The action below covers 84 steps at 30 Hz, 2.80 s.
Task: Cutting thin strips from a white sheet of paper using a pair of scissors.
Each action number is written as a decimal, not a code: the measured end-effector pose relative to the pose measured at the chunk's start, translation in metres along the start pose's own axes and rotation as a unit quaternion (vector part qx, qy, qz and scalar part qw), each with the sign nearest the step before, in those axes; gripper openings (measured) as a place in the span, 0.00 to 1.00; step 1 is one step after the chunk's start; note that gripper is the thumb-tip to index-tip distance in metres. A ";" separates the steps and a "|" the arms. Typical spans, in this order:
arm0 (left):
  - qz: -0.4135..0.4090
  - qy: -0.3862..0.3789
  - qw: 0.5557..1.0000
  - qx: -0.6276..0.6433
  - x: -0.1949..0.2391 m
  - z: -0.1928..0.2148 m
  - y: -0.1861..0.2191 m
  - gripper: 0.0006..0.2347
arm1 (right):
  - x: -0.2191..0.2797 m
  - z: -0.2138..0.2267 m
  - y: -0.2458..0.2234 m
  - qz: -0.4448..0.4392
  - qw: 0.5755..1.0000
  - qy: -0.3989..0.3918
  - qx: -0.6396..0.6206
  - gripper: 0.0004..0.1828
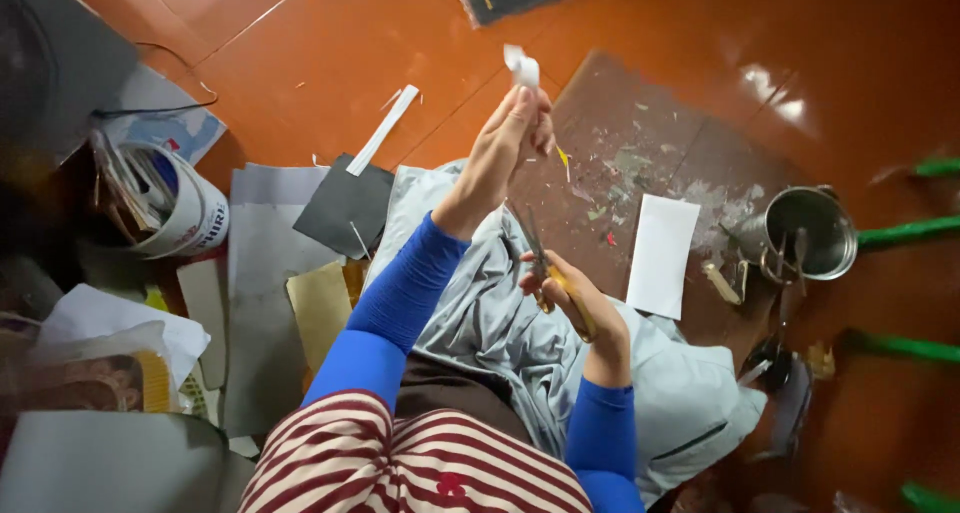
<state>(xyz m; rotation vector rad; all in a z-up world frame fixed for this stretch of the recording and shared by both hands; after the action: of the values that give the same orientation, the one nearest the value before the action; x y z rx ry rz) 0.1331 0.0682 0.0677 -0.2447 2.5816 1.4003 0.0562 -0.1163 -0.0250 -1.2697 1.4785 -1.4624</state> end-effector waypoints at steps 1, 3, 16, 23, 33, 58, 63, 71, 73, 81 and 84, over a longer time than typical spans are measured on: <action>0.005 -0.003 1.000 0.001 -0.001 0.002 -0.008 0.14 | 0.000 0.000 0.001 0.000 1.000 0.005 -0.004 0.42; -0.039 -0.008 0.999 0.028 -0.001 0.007 -0.018 0.14 | 0.000 0.001 -0.006 0.050 0.999 0.015 -0.015 0.42; -0.002 0.059 0.997 -0.046 0.019 -0.005 -0.060 0.13 | -0.011 0.013 0.002 0.083 0.961 0.213 0.157 0.24; 0.019 0.074 0.997 0.012 0.022 -0.002 -0.081 0.12 | -0.008 0.016 0.001 0.089 0.959 0.237 0.131 0.24; 0.035 0.077 0.996 -0.035 0.027 -0.014 -0.083 0.14 | -0.006 0.021 0.008 0.086 0.958 0.254 0.107 0.23; -0.009 0.095 0.995 -0.037 0.009 0.007 -0.065 0.09 | -0.005 0.014 -0.011 0.050 0.939 0.301 0.157 0.17; 0.020 0.128 0.991 -0.011 0.019 0.008 -0.081 0.10 | -0.011 0.019 0.006 0.122 0.925 0.287 0.215 0.17; -0.006 0.149 0.988 -0.050 0.019 0.023 -0.077 0.12 | -0.009 0.010 -0.004 -0.001 0.944 0.297 0.145 0.17; -0.028 0.157 0.981 -0.110 0.017 0.024 -0.059 0.11 | -0.009 0.011 0.002 -0.010 0.946 0.293 0.135 0.19; 0.000 0.134 0.991 -0.023 0.034 0.014 -0.082 0.13 | -0.012 0.005 -0.017 0.128 0.923 0.284 0.226 0.18; -0.001 0.152 0.987 -0.047 0.028 0.015 -0.064 0.11 | -0.008 0.008 0.001 -0.040 0.948 0.295 0.115 0.18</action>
<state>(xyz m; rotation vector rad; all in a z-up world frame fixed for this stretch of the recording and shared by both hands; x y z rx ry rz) 0.1227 0.0452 0.0011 -0.5135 2.7509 1.5972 0.0661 -0.1113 -0.0282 -0.7861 1.5628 -2.1269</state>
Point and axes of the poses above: each hand's wrist, its own x-axis away from the middle knuckle, its own z-axis out of the back of the hand, y = z × x, the point moved 8 cm from there along -x, towards the middle knuckle, and after that the axes turned 10 degrees about -y, right-handed, at the moved point
